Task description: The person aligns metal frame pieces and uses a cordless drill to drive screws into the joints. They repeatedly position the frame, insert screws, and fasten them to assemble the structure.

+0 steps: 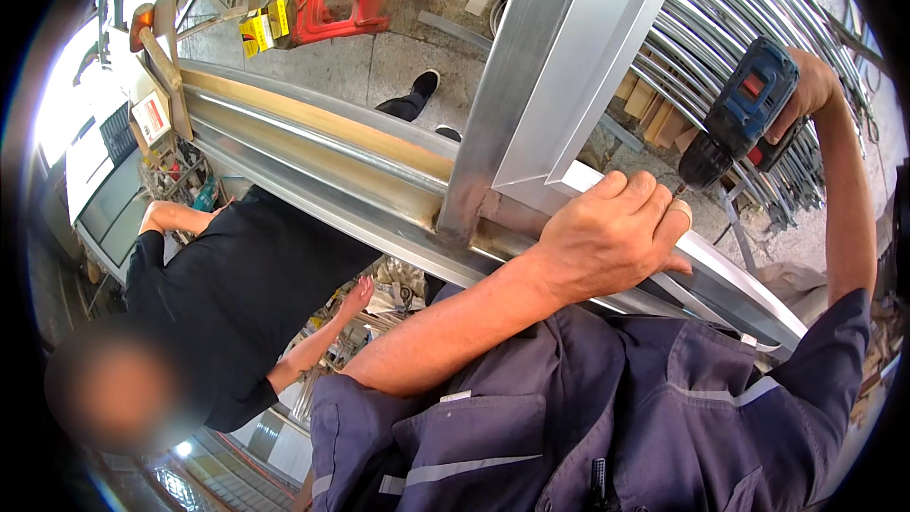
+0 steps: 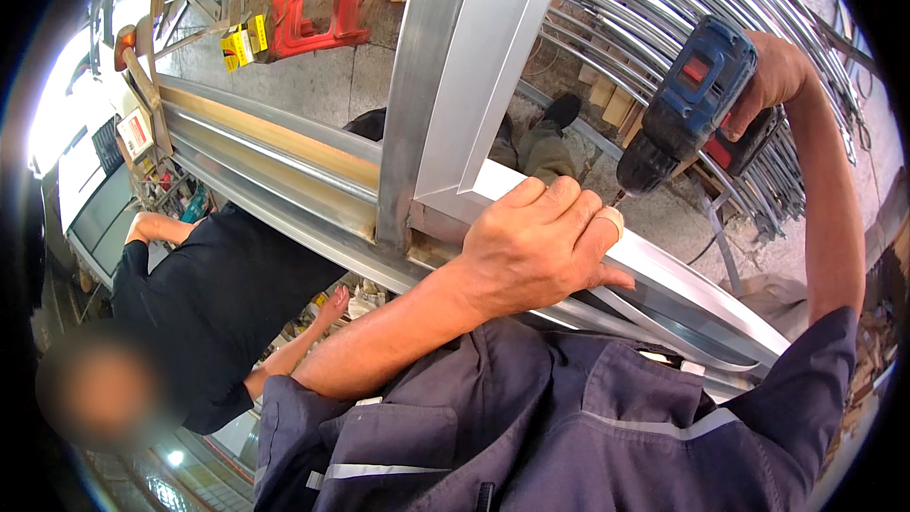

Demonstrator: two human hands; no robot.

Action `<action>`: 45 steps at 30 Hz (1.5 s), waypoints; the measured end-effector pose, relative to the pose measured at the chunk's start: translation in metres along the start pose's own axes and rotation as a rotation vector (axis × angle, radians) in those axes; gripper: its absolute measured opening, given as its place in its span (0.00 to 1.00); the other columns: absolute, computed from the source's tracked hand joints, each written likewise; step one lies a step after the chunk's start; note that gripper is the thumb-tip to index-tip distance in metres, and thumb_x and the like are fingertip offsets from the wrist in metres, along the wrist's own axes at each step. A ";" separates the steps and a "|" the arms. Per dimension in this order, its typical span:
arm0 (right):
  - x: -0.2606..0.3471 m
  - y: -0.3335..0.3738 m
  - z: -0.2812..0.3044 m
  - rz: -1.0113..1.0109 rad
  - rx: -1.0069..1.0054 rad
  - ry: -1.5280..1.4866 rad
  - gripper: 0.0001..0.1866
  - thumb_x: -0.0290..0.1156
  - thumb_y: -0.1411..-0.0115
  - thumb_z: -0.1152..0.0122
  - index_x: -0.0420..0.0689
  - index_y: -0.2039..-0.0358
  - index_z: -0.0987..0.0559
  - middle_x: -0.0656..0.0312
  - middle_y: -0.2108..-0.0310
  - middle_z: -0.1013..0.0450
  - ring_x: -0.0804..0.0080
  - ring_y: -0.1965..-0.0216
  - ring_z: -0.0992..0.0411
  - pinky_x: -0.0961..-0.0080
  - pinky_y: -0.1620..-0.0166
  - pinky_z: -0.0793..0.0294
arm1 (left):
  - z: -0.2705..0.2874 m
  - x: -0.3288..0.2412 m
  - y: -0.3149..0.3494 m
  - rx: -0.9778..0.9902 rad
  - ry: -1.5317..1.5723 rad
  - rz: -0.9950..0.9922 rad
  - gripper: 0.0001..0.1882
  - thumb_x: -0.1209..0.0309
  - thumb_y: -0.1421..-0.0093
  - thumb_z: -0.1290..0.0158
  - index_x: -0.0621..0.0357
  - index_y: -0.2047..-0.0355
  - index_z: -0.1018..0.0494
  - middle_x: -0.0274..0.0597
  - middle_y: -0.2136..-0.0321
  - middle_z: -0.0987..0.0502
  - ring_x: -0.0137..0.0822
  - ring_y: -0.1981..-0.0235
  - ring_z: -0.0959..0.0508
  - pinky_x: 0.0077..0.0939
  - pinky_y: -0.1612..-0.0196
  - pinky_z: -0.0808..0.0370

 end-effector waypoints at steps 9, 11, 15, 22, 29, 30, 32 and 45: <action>-0.013 0.005 0.001 0.130 -0.087 0.007 0.35 0.25 0.82 0.14 0.44 0.65 0.15 0.63 0.68 0.18 0.74 0.68 0.22 0.72 0.60 0.21 | 0.001 0.003 -0.002 -0.107 -0.006 -0.020 0.24 0.44 0.45 0.45 0.53 0.69 0.29 0.32 0.77 0.34 0.32 0.73 0.32 0.25 0.69 0.38; -0.014 0.005 0.002 0.192 -0.096 0.073 0.34 0.25 0.82 0.14 0.43 0.65 0.15 0.63 0.68 0.18 0.73 0.68 0.21 0.71 0.60 0.21 | 0.000 0.002 -0.001 -0.116 -0.004 -0.020 0.24 0.44 0.45 0.45 0.53 0.69 0.29 0.32 0.78 0.34 0.32 0.73 0.32 0.25 0.69 0.38; -0.008 0.000 0.000 0.265 -0.091 0.039 0.33 0.26 0.81 0.14 0.43 0.66 0.15 0.62 0.68 0.18 0.73 0.68 0.21 0.71 0.60 0.20 | 0.000 0.003 -0.002 -0.110 -0.004 -0.020 0.24 0.44 0.45 0.46 0.53 0.70 0.29 0.32 0.78 0.34 0.32 0.73 0.32 0.25 0.69 0.38; -0.028 0.010 0.029 0.352 -0.173 -0.022 0.31 0.23 0.77 0.16 0.43 0.64 0.15 0.63 0.67 0.18 0.73 0.67 0.21 0.70 0.60 0.21 | 0.001 0.003 -0.003 -0.131 0.007 -0.036 0.24 0.44 0.46 0.44 0.53 0.71 0.30 0.32 0.77 0.34 0.32 0.73 0.32 0.25 0.70 0.37; -0.036 0.069 0.066 0.105 -0.444 -0.006 0.26 0.18 0.67 0.28 0.43 0.61 0.18 0.67 0.69 0.21 0.78 0.70 0.26 0.71 0.64 0.25 | -0.001 0.002 0.002 -0.164 0.011 -0.048 0.23 0.45 0.47 0.41 0.53 0.71 0.29 0.32 0.78 0.32 0.32 0.73 0.30 0.25 0.70 0.34; -0.035 0.078 0.062 0.063 -0.541 -0.059 0.26 0.18 0.66 0.29 0.44 0.60 0.18 0.67 0.69 0.22 0.77 0.69 0.26 0.71 0.63 0.25 | 0.001 0.002 0.001 -0.162 0.022 -0.051 0.23 0.46 0.48 0.41 0.53 0.71 0.28 0.33 0.77 0.31 0.32 0.73 0.30 0.25 0.69 0.34; -0.028 0.096 0.053 0.040 -0.672 -0.103 0.24 0.21 0.59 0.28 0.45 0.57 0.18 0.66 0.67 0.21 0.76 0.66 0.25 0.71 0.59 0.25 | 0.004 0.000 0.001 -0.155 0.044 -0.046 0.23 0.46 0.49 0.39 0.54 0.70 0.28 0.33 0.77 0.30 0.33 0.72 0.29 0.26 0.69 0.33; 0.088 0.241 -0.060 0.264 -1.240 -0.169 0.32 0.27 0.42 0.33 0.40 0.38 0.32 0.56 0.59 0.25 0.75 0.69 0.29 0.75 0.61 0.29 | 0.042 -0.018 0.033 -0.339 0.320 -0.157 0.15 0.68 0.51 0.33 0.57 0.66 0.26 0.41 0.61 0.22 0.47 0.54 0.24 0.47 0.45 0.28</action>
Point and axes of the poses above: each hand's wrist, its own y-axis away from the middle knuckle, its own z-axis out of the back of the hand, x = y × z, the point moved 5 cm from there along -y, towards the middle knuckle
